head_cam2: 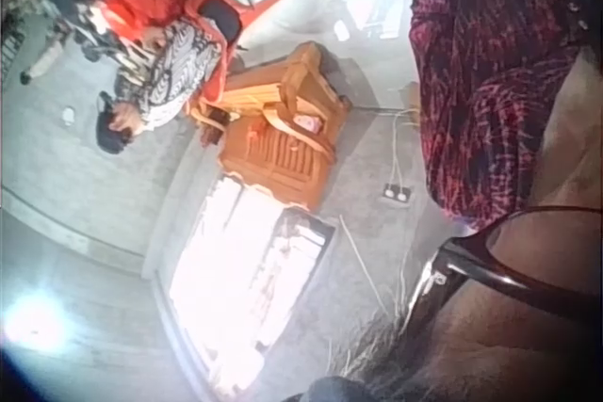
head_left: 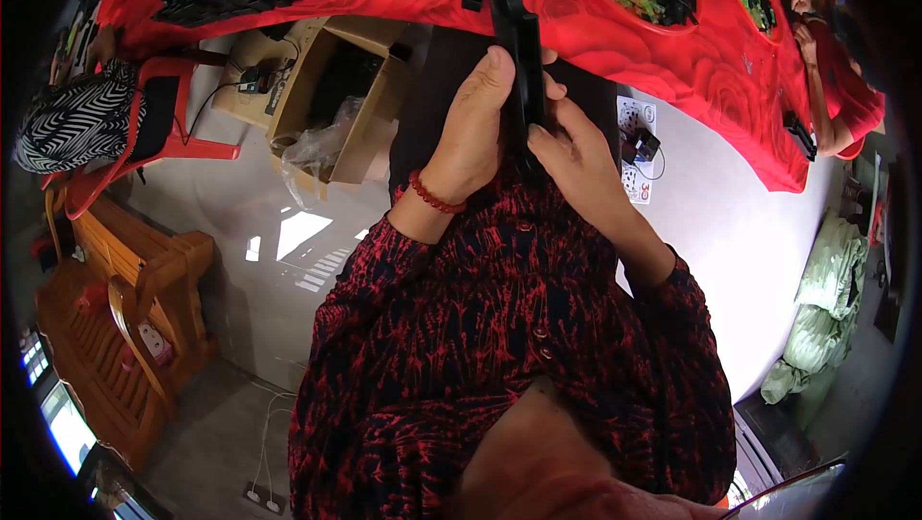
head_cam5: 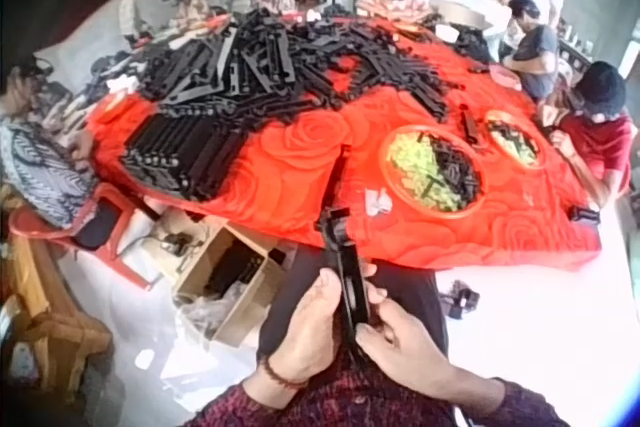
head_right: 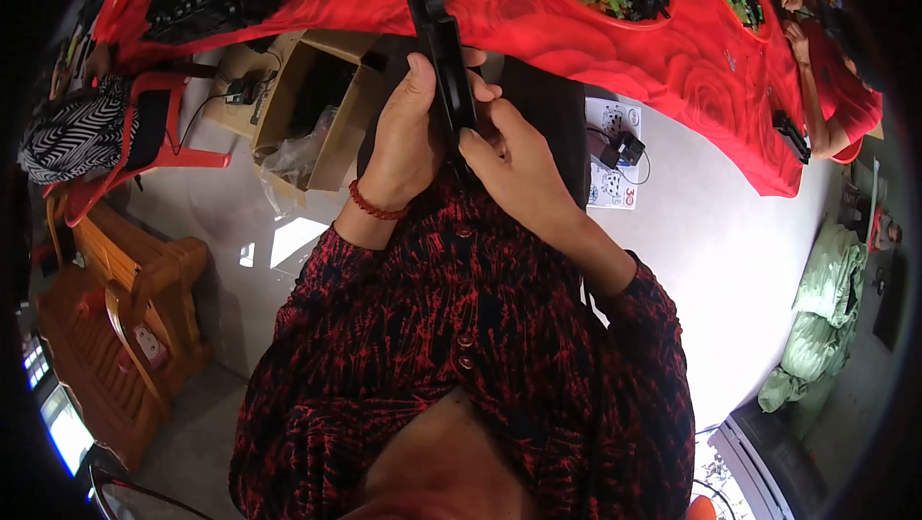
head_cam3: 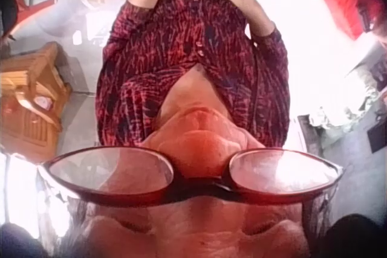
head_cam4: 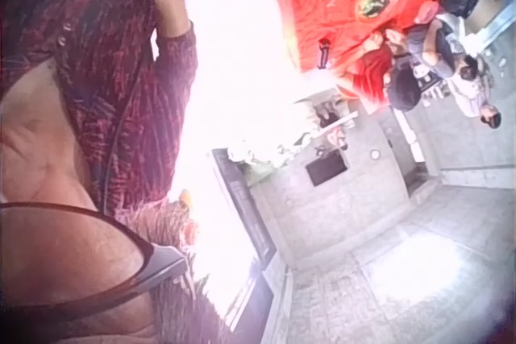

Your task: The person assembles black plastic parts by hand, holding and turning each piece while inserting and pressing smaller components into place.

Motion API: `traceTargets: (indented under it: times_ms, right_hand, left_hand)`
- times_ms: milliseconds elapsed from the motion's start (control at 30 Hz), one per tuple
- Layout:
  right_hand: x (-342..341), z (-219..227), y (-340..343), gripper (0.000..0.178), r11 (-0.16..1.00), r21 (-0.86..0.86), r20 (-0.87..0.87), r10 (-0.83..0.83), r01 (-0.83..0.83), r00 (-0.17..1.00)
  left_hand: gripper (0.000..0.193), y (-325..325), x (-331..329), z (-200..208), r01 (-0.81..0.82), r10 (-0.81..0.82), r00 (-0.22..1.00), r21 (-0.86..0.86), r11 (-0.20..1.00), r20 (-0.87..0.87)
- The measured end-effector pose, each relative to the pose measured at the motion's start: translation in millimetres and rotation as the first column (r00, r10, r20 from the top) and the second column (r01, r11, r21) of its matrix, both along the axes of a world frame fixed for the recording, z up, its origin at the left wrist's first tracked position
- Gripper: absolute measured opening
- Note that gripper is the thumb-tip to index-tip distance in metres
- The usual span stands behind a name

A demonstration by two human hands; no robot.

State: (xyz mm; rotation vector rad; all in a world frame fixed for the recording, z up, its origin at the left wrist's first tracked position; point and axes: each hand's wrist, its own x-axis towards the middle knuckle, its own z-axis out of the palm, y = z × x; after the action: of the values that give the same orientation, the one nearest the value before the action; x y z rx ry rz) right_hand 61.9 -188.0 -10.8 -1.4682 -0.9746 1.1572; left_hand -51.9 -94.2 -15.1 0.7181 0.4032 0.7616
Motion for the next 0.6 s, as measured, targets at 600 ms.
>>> traceTargets:
  times_ms: [600]
  right_hand:
    - [-1.2,12.6,3.3,0.045,0.846,0.496,0.816,-0.377,-0.196,0.439]
  left_hand:
    - [0.054,4.8,0.9,-4.8,0.003,0.032,0.993,-0.296,0.955,0.112]
